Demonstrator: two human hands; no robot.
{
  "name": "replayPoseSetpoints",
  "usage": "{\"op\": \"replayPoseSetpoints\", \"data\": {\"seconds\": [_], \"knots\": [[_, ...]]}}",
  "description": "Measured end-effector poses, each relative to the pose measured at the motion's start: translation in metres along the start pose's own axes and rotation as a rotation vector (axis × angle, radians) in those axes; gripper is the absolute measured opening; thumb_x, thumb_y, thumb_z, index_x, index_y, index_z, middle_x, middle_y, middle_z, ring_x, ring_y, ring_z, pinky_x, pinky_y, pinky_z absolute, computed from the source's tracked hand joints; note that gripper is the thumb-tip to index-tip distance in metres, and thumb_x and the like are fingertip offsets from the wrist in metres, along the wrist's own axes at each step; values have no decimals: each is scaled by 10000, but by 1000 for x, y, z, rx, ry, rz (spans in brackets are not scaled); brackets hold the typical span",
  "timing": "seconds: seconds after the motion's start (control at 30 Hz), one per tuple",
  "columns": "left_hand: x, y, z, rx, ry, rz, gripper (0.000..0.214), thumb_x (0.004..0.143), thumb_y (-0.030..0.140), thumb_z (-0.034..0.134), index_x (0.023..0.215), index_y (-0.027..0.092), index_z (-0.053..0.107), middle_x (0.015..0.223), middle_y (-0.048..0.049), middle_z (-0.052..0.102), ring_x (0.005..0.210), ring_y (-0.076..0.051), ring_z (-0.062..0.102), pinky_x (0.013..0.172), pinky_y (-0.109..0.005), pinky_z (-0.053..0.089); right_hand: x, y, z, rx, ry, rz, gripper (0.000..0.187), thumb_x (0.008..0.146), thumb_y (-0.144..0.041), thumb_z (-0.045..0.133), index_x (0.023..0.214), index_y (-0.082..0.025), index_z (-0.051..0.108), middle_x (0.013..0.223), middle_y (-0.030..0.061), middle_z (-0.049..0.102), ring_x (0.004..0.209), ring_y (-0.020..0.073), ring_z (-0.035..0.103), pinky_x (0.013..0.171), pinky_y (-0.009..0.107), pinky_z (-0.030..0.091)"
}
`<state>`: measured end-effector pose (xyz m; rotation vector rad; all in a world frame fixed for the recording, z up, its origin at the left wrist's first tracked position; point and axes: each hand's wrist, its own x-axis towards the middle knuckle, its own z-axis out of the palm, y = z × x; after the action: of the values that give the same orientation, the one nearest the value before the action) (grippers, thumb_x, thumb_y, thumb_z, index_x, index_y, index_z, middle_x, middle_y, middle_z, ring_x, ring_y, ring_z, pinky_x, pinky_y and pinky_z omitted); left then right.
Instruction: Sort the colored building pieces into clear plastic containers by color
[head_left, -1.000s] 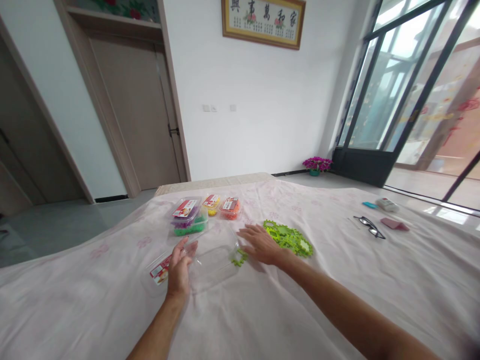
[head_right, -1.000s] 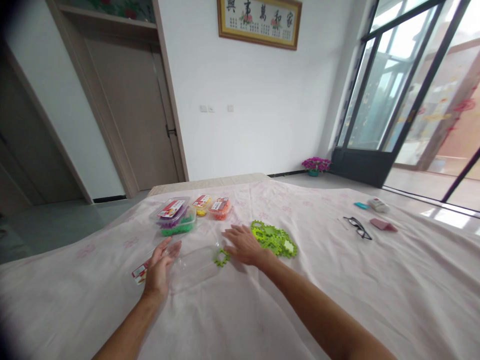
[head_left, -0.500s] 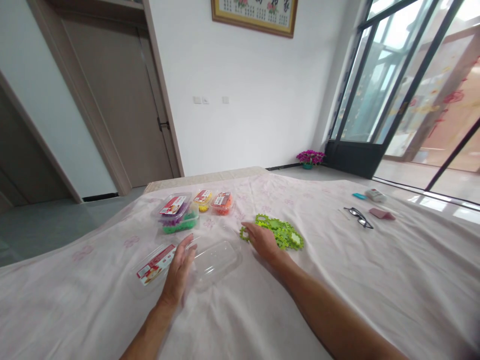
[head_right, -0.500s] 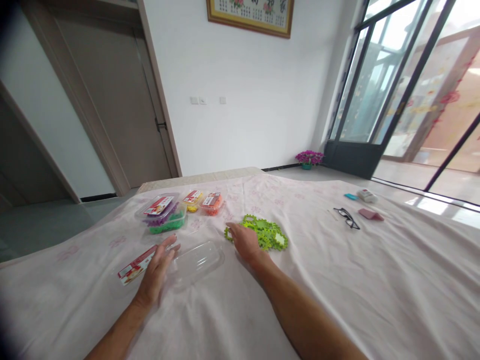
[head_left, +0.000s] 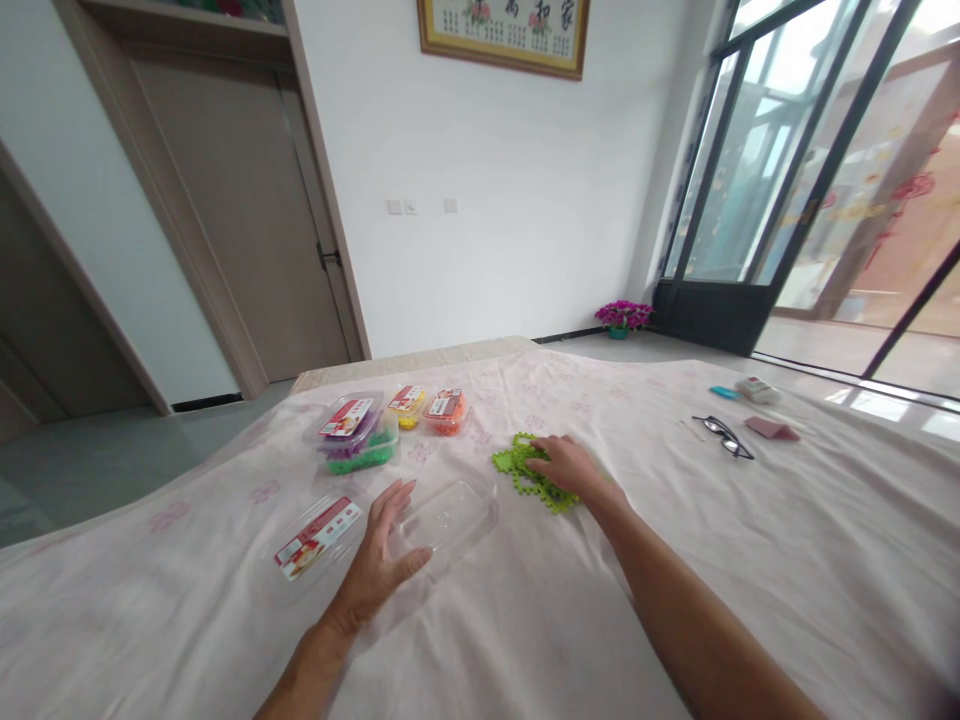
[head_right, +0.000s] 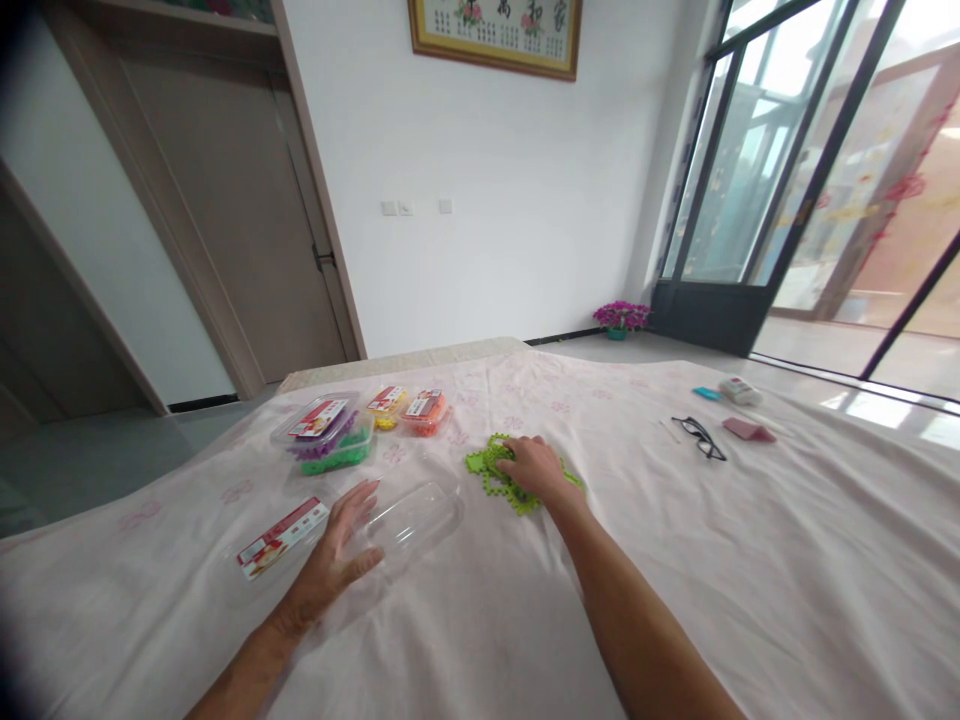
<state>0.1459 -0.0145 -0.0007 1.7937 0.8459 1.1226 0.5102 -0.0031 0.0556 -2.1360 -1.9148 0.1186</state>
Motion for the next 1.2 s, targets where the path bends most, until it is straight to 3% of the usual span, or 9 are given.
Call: {"op": "replayPoseSetpoints", "data": {"seconds": [0.17, 0.43, 0.63, 0.73, 0.83, 0.93, 1.07, 1.13, 1.2], "knots": [[0, 1, -1, -4, 6, 3, 778, 758, 537, 767, 1432, 274, 481, 1551, -129, 329, 1413, -371, 404, 1189, -583, 320, -3, -12, -3, -81, 25, -37, 506, 813, -396, 717, 1300, -268, 670, 1236, 102, 673, 1175, 285, 550, 949, 337, 382], [-1, 1, -1, 1, 15, 13, 720, 772, 500, 767, 1405, 273, 511, 1547, -130, 336, 1398, -371, 430, 1181, -586, 338, -6, -18, -17, -36, 56, -45, 372, 754, -298, 772, 1120, -242, 740, 1043, 74, 736, 1079, 277, 562, 878, 336, 394], [-1, 1, 0, 24, 17, 16, 700, 777, 478, 761, 1397, 256, 523, 1546, -128, 327, 1412, -361, 406, 1184, -582, 335, -9, -22, -30, 148, 187, -88, 277, 774, -246, 721, 1049, -246, 754, 947, 38, 743, 1037, 238, 590, 835, 294, 418], [-1, 1, 1, 39, 15, 25, 691, 783, 467, 754, 1397, 261, 517, 1547, -125, 320, 1403, -356, 416, 1181, -578, 339, -7, -33, -24, 430, 241, -29, 214, 777, -316, 703, 961, -217, 753, 883, 33, 728, 839, 197, 618, 713, 278, 433], [-1, 2, 1, 65, 8, 34, 678, 798, 450, 745, 1408, 278, 503, 1546, -120, 320, 1389, -344, 431, 1179, -570, 338, -7, -56, -12, 839, 189, -5, 274, 750, -427, 722, 844, -171, 693, 691, -7, 638, 599, 128, 540, 560, 244, 397], [-1, 3, 3, 88, -6, 66, 699, 810, 443, 740, 1436, 281, 472, 1560, -126, 299, 1396, -345, 420, 1180, -576, 331, -13, -84, -1, 1105, 44, -21, 335, 718, -478, 748, 754, -170, 619, 566, -66, 500, 470, 81, 424, 450, 217, 331], [0, 4, 6, 60, -3, 98, 771, 810, 464, 742, 1480, 274, 413, 1565, -134, 294, 1424, -350, 385, 1182, -580, 332, -21, -113, 8, 1098, -91, -63, 360, 680, -460, 797, 829, -157, 674, 611, -39, 579, 510, 90, 504, 440, 197, 356], [-1, 5, 7, 54, -4, 93, 796, 813, 470, 738, 1498, 281, 380, 1561, -136, 295, 1416, -350, 400, 1171, -582, 351, -22, -119, 11, 1025, -127, -95, 392, 719, -445, 780, 986, -167, 707, 756, 9, 692, 588, 119, 595, 475, 205, 419], [-1, 6, 8, 62, -7, 92, 805, 816, 461, 737, 1507, 285, 363, 1559, -141, 290, 1405, -351, 416, 1163, -588, 360, -21, -117, 11, 912, -75, -158, 381, 795, -406, 723, 1107, -189, 706, 966, 58, 749, 728, 162, 676, 569, 245, 506]]}}
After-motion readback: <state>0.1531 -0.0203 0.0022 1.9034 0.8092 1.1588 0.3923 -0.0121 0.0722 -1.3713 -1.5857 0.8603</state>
